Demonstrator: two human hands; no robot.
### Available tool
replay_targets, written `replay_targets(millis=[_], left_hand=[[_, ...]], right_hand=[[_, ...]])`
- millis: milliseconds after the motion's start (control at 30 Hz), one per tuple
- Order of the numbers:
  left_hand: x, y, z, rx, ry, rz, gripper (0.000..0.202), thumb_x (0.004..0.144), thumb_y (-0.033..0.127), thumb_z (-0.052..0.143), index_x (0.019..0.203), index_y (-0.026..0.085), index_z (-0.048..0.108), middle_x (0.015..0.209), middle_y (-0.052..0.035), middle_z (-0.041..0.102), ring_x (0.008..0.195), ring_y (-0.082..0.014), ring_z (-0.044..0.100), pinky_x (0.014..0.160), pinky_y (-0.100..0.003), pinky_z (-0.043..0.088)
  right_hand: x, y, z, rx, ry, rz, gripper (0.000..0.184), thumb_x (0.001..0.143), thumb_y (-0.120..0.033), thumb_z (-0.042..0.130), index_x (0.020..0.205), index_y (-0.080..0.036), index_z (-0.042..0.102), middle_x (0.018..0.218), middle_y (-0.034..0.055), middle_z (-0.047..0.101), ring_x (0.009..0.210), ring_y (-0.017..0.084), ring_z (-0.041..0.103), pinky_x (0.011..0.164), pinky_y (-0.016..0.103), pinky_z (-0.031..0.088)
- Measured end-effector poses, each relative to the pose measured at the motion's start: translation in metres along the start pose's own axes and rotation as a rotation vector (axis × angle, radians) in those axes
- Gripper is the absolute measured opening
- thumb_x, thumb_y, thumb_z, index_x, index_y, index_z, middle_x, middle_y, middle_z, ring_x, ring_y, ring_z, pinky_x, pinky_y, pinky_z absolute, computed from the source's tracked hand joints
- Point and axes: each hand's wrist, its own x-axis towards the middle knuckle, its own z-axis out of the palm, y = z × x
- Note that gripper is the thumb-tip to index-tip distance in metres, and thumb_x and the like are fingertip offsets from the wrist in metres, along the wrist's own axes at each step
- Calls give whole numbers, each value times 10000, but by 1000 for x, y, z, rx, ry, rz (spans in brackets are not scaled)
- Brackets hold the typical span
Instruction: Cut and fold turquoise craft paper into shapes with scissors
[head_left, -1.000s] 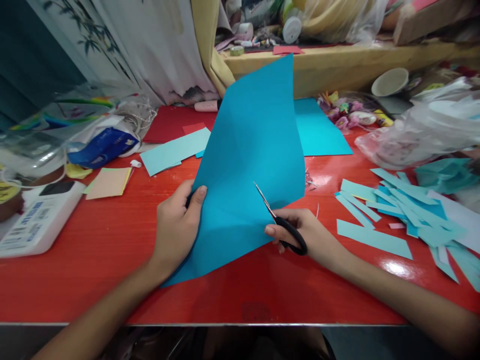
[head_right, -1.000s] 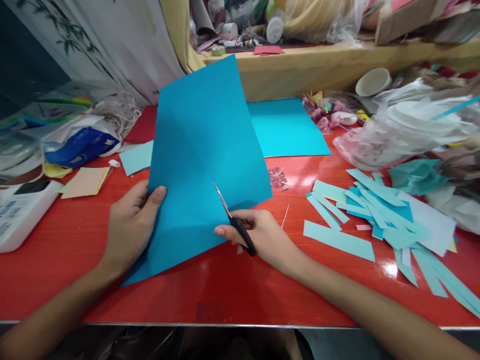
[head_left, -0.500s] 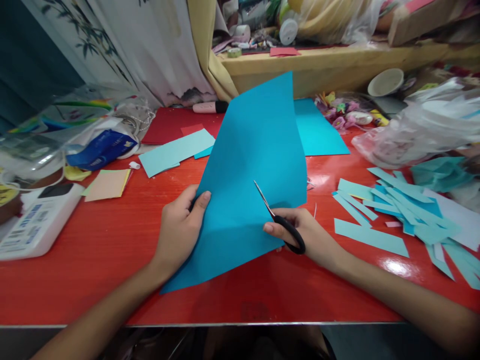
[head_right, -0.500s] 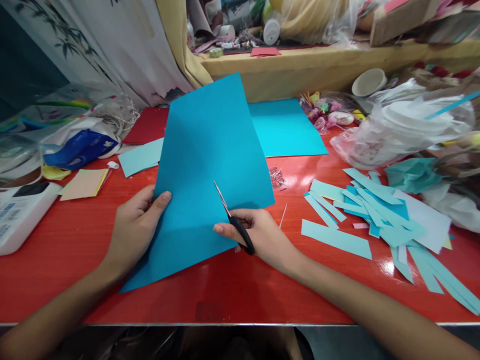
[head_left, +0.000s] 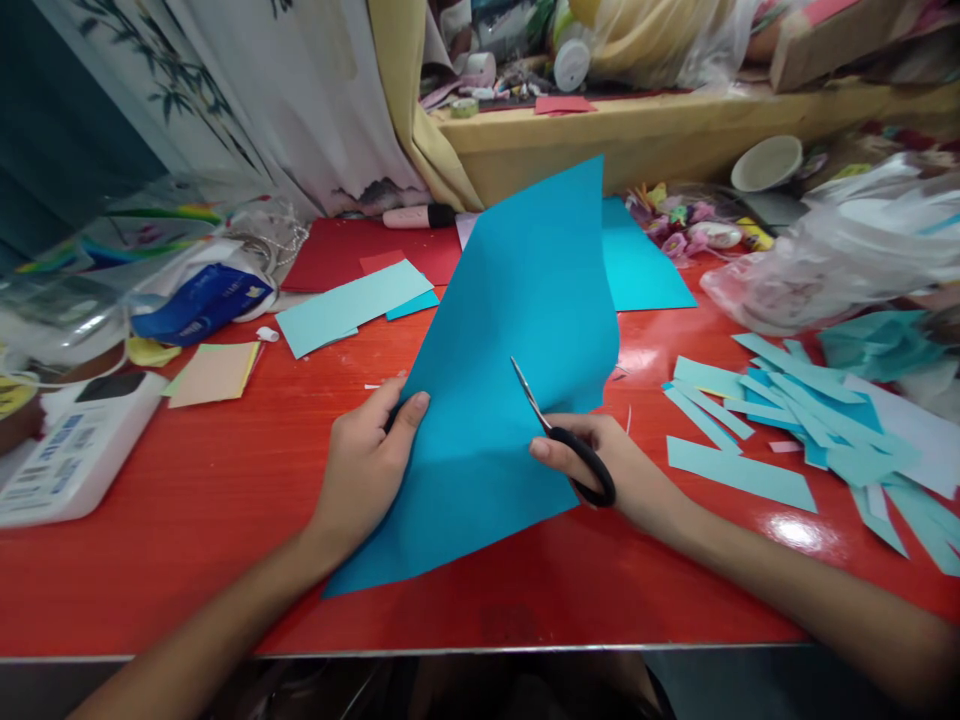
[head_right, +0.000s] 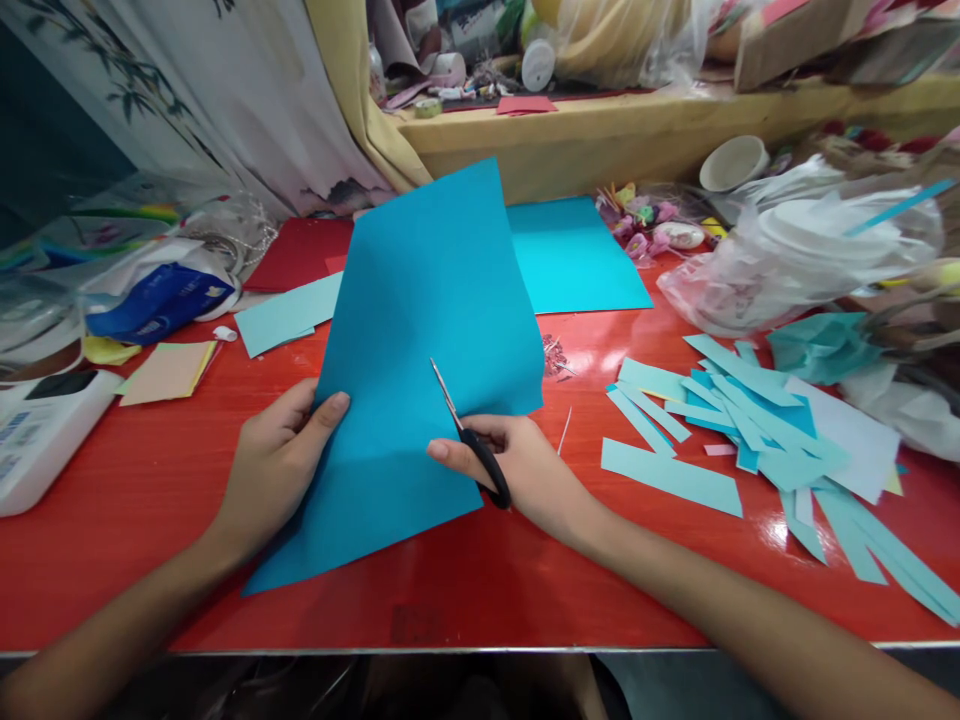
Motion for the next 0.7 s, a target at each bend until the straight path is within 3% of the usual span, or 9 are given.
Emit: replay_targets(millis=[333,700], left_hand=[[1,-2,0,-8,7,-3,246,838,422,454,840,214,584,726,9,601,619,-130,528,521,-233,412],[0,-5,3,-77,-72,-33,263,836,445,460,845,216,589,702,6,589,607,-137,540,523,-247,421]], right_hand=[[1,1,-1,-24,-12,-22,426,740,-514,587,586,-185,365,562,-59,216,487,62,201,431,225,164],[0,-1,-1,79,-8,-5,402,737,-470,613,591,-181,374,547,-65,243,473,55,230,420,215,171]])
